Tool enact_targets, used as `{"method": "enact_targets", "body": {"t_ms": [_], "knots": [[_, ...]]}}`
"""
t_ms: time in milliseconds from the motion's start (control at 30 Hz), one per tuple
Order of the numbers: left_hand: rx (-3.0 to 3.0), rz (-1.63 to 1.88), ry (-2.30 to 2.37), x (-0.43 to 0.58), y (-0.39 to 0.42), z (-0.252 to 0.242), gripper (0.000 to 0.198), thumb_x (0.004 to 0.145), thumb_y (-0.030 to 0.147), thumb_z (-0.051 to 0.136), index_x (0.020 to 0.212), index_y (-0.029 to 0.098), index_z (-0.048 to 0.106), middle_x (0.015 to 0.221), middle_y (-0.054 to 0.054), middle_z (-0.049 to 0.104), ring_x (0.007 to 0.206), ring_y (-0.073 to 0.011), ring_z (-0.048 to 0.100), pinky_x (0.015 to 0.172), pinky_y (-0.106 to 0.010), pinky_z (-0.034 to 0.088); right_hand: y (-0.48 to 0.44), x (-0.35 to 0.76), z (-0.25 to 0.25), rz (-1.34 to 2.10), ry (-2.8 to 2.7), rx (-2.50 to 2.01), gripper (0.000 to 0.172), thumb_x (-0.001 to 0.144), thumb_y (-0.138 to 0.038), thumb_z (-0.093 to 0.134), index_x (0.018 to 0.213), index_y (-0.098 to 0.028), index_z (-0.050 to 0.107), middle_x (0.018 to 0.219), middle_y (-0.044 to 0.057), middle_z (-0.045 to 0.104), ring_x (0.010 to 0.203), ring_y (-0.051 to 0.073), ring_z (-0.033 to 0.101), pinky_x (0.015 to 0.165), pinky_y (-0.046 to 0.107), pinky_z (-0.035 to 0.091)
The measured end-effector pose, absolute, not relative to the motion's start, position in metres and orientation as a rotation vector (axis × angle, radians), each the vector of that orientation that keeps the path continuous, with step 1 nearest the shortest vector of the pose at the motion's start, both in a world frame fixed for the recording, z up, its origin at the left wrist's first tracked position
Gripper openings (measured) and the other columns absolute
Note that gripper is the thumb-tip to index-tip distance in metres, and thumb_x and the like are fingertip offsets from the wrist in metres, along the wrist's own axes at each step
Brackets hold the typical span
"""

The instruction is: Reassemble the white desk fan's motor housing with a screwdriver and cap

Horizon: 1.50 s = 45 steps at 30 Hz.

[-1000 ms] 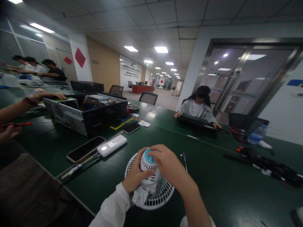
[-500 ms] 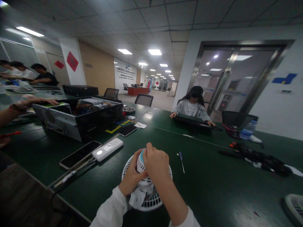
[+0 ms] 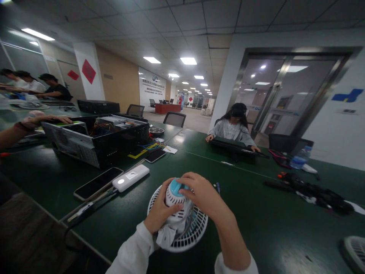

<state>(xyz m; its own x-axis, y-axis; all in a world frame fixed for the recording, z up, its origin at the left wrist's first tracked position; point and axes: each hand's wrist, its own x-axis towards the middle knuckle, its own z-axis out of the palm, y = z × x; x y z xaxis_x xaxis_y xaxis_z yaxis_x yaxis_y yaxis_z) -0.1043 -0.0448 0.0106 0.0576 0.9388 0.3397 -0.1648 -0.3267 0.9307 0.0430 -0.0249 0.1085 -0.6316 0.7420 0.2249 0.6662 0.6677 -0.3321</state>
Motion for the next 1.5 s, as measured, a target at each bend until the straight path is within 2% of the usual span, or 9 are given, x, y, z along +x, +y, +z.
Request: {"method": "enact_targets", "body": {"t_ms": [167,267,400,533,633,900,1233,1333,1500], "knots": [[1.371,1.472,0.849,-0.105,-0.043,0.009,0.064,0.064,0.025,0.072,0.119,0.021,0.041,0.121,-0.008,0.05,0.113,-0.0264,0.048,0.1,-0.041,0.035,-0.031,0.021,0.106,-0.07,-2.433,-1.457,0.021,0.086,-0.033,0.05,0.087,-0.017,0.063,0.086,0.006,0.062,0.079,0.019,0.059,0.067,0.03,0.045],[1.379,1.505,0.877,-0.104,-0.042,0.01,0.064,0.062,0.024,0.073,0.117,0.021,0.042,0.122,-0.007,0.049,0.116,-0.0268,0.045,0.103,-0.041,0.03,-0.035,0.005,0.096,-0.363,-2.326,-1.561,0.024,0.088,-0.029,0.044,0.079,-0.016,0.062,0.077,0.008,0.063,0.075,0.021,0.06,0.065,0.031,0.042],[1.382,1.513,0.917,-0.102,-0.043,0.012,0.065,0.058,0.025,0.074,0.115,0.021,0.043,0.121,-0.007,0.05,0.119,-0.0273,0.043,0.105,-0.04,0.028,-0.04,-0.004,0.09,-0.407,-2.244,-1.622,0.033,0.09,-0.025,0.035,0.072,-0.017,0.062,0.07,0.01,0.065,0.065,0.021,0.06,0.06,0.031,0.04],[1.384,1.506,0.881,-0.102,-0.042,0.01,0.065,0.06,0.028,0.073,0.117,0.021,0.042,0.12,-0.006,0.051,0.116,-0.0269,0.046,0.102,-0.039,0.032,-0.044,0.007,0.1,-0.301,-2.322,-1.406,0.024,0.089,-0.019,0.039,0.089,-0.017,0.063,0.086,0.01,0.066,0.083,0.021,0.06,0.073,0.034,0.042],[1.37,1.504,0.852,-0.102,-0.042,0.006,0.063,0.063,0.027,0.072,0.118,0.021,0.041,0.12,-0.007,0.051,0.114,-0.0259,0.048,0.1,-0.039,0.035,-0.042,0.02,0.107,-0.056,-2.494,-1.098,0.034,0.082,-0.003,0.04,0.103,-0.019,0.06,0.112,0.007,0.061,0.105,0.019,0.053,0.087,0.035,0.041],[1.371,1.48,0.843,-0.103,-0.043,0.009,0.064,0.064,0.025,0.072,0.119,0.021,0.04,0.121,-0.007,0.051,0.114,-0.025,0.049,0.1,-0.038,0.036,-0.033,0.035,0.109,0.16,-2.546,-1.005,0.026,0.08,-0.005,0.051,0.1,-0.016,0.063,0.104,0.005,0.065,0.102,0.016,0.055,0.092,0.03,0.042],[1.392,1.48,0.9,-0.102,-0.044,0.014,0.064,0.06,0.024,0.072,0.117,0.02,0.042,0.122,-0.007,0.049,0.119,-0.0269,0.043,0.103,-0.039,0.031,-0.04,-0.009,0.092,-0.373,-2.253,-1.718,0.025,0.09,-0.02,0.035,0.098,-0.017,0.059,0.073,0.008,0.068,0.066,0.022,0.065,0.057,0.029,0.046],[1.375,1.474,0.888,-0.103,-0.043,0.012,0.066,0.06,0.026,0.073,0.117,0.02,0.041,0.121,-0.007,0.049,0.117,-0.0269,0.045,0.103,-0.039,0.031,-0.042,-0.002,0.095,-0.363,-2.297,-1.709,0.03,0.09,-0.018,0.035,0.113,-0.017,0.055,0.081,0.01,0.069,0.07,0.023,0.065,0.058,0.031,0.047],[1.35,1.48,0.868,-0.103,-0.042,0.007,0.065,0.061,0.026,0.072,0.117,0.021,0.04,0.122,-0.007,0.049,0.115,-0.0266,0.047,0.102,-0.04,0.033,-0.042,0.022,0.101,-0.193,-2.572,-1.307,0.045,0.08,-0.004,0.045,0.12,-0.023,0.055,0.125,0.012,0.054,0.114,0.025,0.05,0.086,0.039,0.044]]}}
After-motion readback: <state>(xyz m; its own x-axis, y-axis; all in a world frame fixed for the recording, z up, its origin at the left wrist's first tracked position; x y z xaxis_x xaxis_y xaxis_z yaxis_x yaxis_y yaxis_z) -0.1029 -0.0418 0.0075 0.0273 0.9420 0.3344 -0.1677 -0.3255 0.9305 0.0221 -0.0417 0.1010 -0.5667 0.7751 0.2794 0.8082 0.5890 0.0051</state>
